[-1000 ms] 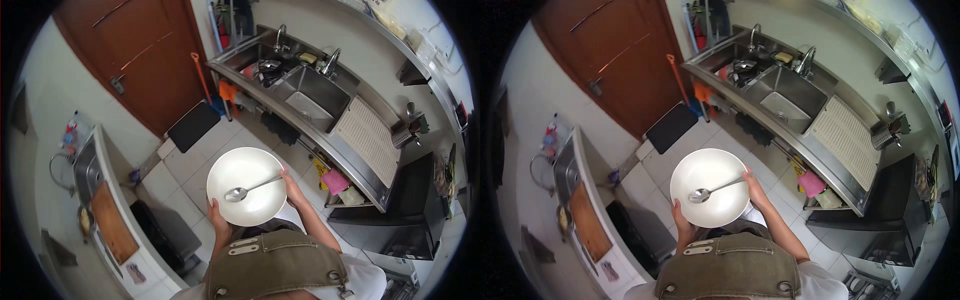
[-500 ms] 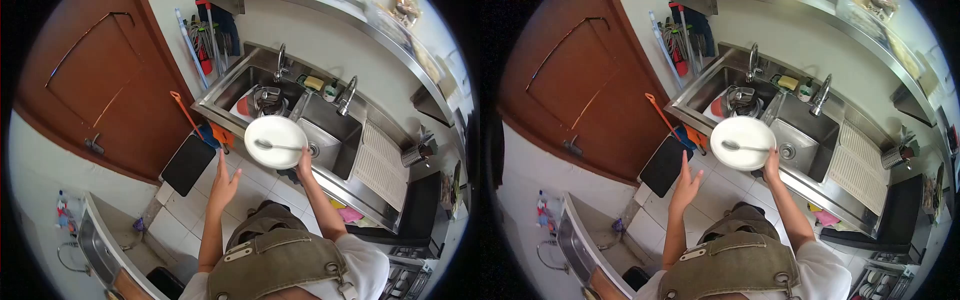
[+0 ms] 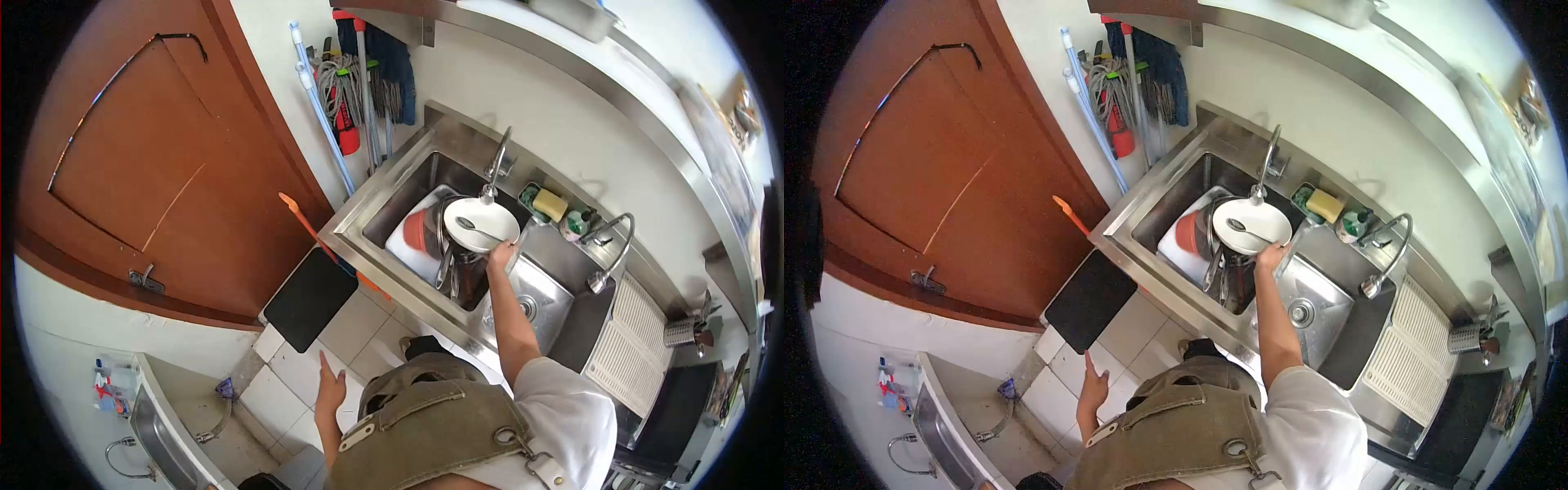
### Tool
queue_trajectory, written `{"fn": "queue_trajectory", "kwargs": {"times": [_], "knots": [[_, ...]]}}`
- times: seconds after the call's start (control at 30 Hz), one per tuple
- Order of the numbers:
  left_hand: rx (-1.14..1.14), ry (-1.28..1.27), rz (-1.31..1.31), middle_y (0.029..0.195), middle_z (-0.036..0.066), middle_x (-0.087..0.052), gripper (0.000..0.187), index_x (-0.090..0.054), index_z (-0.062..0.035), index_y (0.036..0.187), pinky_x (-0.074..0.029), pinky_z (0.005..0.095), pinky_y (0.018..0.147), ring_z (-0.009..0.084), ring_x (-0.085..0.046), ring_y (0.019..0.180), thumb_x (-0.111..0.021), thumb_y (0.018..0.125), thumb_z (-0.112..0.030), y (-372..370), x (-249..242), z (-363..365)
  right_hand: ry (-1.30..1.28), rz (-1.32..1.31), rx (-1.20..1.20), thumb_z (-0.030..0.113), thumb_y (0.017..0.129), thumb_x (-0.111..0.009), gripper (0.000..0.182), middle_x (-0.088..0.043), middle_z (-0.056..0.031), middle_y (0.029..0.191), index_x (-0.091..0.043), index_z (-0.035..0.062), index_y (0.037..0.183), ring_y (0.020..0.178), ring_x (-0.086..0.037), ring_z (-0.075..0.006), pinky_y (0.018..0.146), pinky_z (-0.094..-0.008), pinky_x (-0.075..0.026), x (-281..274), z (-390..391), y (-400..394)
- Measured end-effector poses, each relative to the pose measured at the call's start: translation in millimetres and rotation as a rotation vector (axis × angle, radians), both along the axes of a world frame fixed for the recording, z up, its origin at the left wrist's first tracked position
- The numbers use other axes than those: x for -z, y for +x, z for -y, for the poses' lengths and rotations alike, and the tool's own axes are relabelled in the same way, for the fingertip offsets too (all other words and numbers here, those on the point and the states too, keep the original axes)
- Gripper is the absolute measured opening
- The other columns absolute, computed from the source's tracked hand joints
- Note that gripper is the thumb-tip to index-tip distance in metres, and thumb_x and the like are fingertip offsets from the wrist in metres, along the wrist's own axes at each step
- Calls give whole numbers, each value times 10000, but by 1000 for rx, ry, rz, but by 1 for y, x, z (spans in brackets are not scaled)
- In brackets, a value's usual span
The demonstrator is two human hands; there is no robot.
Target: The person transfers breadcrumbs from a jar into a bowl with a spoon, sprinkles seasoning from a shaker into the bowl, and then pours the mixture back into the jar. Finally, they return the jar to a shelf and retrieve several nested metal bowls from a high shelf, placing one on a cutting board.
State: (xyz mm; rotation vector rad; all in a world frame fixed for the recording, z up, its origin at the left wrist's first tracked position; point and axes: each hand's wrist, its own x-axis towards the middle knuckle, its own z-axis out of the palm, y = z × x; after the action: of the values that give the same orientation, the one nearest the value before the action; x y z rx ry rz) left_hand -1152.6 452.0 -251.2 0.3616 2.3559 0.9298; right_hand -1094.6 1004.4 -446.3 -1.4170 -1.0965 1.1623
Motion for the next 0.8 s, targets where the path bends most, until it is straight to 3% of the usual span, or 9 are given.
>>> {"fn": "queue_trajectory", "kwargs": {"times": [0.07,0.13,0.33,0.47,0.6,0.67,0.7,0.73,0.8], "knots": [[-14,-68,-18,1396,327,-250,733,-13,-18,1431,-281,412,1057,429,-306,1287,-491,878,-82,-19,3,-5,35,71,63,234,937,-343,512,-428,-262,1286,-250,-16,1375,1135,-472,-399,960,-411,-381,6,-3,-8],[-40,70,-20,1387,333,-265,730,-14,-39,1436,-300,413,1044,425,-325,1279,-487,883,-85,-39,9,-13,-132,-66,14,238,939,-345,539,-422,-247,1295,-170,58,1417,1150,-466,-373,955,-418,-367,-82,36,-21],[-133,-7,134,1346,341,-330,732,-13,-100,1448,-346,414,1009,405,-398,1240,-490,893,-113,-56,-22,-41,41,-217,79,181,947,-344,483,-402,-224,1311,-215,22,1385,1151,-461,-338,970,-389,-347,-25,16,-35],[-97,-78,106,1342,344,-334,768,-5,-70,1443,-346,420,1015,411,-393,1242,-521,876,-131,-43,11,-30,-10,61,74,227,949,-388,530,-386,-233,1337,-202,4,1392,1196,-430,-345,994,-392,-339,-4,15,-26],[-134,-43,195,1336,343,-345,835,12,-40,1435,-345,421,1015,426,-405,1227,-570,859,-202,-23,12,-27,-5,-233,6,220,910,-487,574,-431,-167,1318,-240,9,1384,1111,-501,-282,924,-378,-418,-37,25,-27],[-186,-12,196,1322,344,-365,840,18,-49,1438,-354,418,1006,431,-413,1218,-568,863,-227,-9,19,-15,-236,-240,240,311,886,-514,574,-481,-151,1272,-342,8,1343,1058,-535,-278,880,-374,-455,-54,30,-33],[-246,-30,237,1314,346,-373,838,18,-53,1439,-355,417,1004,431,-411,1220,-565,866,-240,-3,8,-11,-145,-594,13,435,843,-539,629,-543,-148,1188,-444,0,1287,1004,-561,-285,843,-377,-476,-12,16,-17],[-318,-42,274,1307,348,-381,836,18,-58,1440,-355,416,1003,431,-409,1222,-561,870,-253,5,-2,-5,-458,-439,180,485,815,-539,598,-585,-156,1093,-556,-4,1158,971,-584,-295,820,-394,-491,-19,22,-12],[-483,-17,215,1294,354,-392,830,6,-69,1442,-371,427,985,435,-442,1188,-559,870,-275,35,3,21,-227,116,13,347,882,-480,441,-603,-203,1057,-575,-45,1062,887,-606,-307,752,-407,-498,-41,74,-25]]}}
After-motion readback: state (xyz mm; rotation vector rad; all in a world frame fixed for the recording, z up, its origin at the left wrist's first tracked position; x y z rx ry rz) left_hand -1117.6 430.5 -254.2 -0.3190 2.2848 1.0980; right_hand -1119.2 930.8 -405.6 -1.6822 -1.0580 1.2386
